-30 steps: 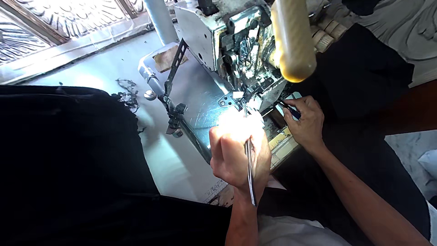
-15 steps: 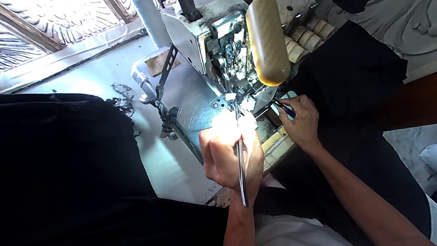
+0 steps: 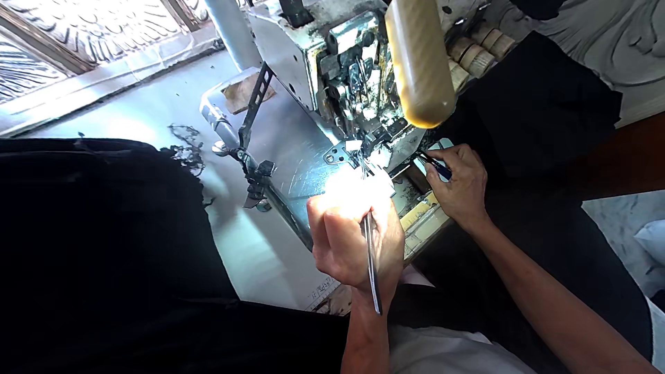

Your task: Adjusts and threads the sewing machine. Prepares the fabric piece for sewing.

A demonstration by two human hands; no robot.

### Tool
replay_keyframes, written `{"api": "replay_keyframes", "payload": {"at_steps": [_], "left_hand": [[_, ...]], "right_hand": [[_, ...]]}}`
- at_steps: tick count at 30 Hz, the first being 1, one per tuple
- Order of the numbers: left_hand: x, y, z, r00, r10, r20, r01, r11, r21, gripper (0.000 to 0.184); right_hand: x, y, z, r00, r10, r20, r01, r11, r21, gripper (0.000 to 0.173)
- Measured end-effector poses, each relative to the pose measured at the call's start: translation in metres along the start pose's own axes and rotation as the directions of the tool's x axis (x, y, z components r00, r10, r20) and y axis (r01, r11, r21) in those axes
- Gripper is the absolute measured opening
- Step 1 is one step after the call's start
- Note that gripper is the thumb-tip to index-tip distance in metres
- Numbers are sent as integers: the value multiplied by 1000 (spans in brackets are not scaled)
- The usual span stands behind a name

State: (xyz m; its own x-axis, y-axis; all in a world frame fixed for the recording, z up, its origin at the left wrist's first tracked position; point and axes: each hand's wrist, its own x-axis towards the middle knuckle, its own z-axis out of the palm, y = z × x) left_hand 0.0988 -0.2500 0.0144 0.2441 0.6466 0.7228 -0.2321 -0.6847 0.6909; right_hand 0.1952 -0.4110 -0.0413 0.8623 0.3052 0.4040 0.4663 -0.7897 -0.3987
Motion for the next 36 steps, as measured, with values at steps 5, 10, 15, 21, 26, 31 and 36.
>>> {"api": "replay_keyframes", "payload": {"at_steps": [5, 10, 15, 21, 26, 31, 36], "left_hand": [[0, 0, 0, 1000, 1, 0, -1, 1000, -3, 16], [0, 0, 1, 1000, 16, -8, -16, 1000, -3, 18], [-1, -1, 0, 1000, 28, 7, -28, 1000, -9, 16], [-1, -1, 0, 1000, 27, 13, -27, 1000, 0, 15], [-1, -1, 1, 1000, 28, 4, -27, 999, -18, 16], [-2, -1, 1, 1000, 27, 11, -27, 1000, -11, 16], [-1, -1, 0, 1000, 25, 9, -25, 1000, -13, 16]], "right_hand": [[0, 0, 0, 1000, 1, -5, -1, 1000, -5, 29], [1, 0, 1, 1000, 2, -11, -2, 1000, -5, 28], [0, 1, 1, 1000, -3, -8, 3, 1000, 0, 29], [0, 0, 0, 1000, -2, -9, 2, 1000, -6, 29], [0, 1, 1, 1000, -1, -12, 1, 1000, -7, 29], [-2, 0, -1, 1000, -3, -5, 3, 1000, 11, 29], [-1, 0, 0, 1000, 0, -1, 0, 1000, 1, 29]]}}
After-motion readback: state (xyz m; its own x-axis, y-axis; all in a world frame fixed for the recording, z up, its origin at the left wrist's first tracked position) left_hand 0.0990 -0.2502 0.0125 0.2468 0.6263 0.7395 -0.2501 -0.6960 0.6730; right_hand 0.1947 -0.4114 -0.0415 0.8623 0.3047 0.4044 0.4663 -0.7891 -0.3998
